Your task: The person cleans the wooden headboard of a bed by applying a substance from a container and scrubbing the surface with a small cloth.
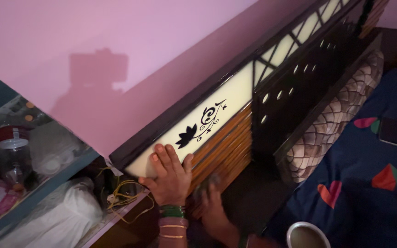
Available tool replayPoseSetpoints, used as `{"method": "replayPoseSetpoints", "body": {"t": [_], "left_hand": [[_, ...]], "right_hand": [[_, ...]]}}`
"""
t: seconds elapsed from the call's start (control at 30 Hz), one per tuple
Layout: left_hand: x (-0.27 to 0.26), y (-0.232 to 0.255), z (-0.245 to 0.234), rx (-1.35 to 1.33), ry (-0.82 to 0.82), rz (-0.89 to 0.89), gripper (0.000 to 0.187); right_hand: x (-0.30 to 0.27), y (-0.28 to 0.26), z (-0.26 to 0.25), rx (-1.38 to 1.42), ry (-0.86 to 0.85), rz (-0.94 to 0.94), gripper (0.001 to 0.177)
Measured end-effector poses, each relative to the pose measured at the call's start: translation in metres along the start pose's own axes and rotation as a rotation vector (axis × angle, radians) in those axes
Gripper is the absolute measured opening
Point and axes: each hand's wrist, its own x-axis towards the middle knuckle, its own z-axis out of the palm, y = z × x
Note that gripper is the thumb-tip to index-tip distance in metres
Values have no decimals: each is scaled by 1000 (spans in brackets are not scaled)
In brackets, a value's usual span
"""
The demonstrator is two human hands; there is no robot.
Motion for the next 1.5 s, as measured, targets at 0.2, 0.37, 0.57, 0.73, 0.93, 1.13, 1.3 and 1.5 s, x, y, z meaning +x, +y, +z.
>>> {"method": "replayPoseSetpoints", "body": {"t": [0.2,0.37,0.57,0.73,0.93,1.13,1.3,1.5], "left_hand": [[0,-5,-3,-25,-2,20,100],[-7,0,2,4,-24,23,99],[-6,1,10,-13,-21,24,102],[-7,2,4,-2,-21,24,101],[-3,-1,1,25,-20,27,101],[-8,-2,1,5,-34,53,98],[-8,0,5,-3,-46,50,96],[-14,4,16,-82,-55,79,94]], "right_hand": [[41,-63,-73,-881,-285,-750,44],[133,-99,-125,-634,307,-639,67],[122,-74,-87,-458,322,-367,63],[17,-30,-19,-401,81,-285,59],[-18,-51,-21,-500,-194,-340,54],[49,-56,-98,-431,-317,-142,50],[115,2,-121,397,28,-137,31],[141,20,-93,721,479,342,39]]}}
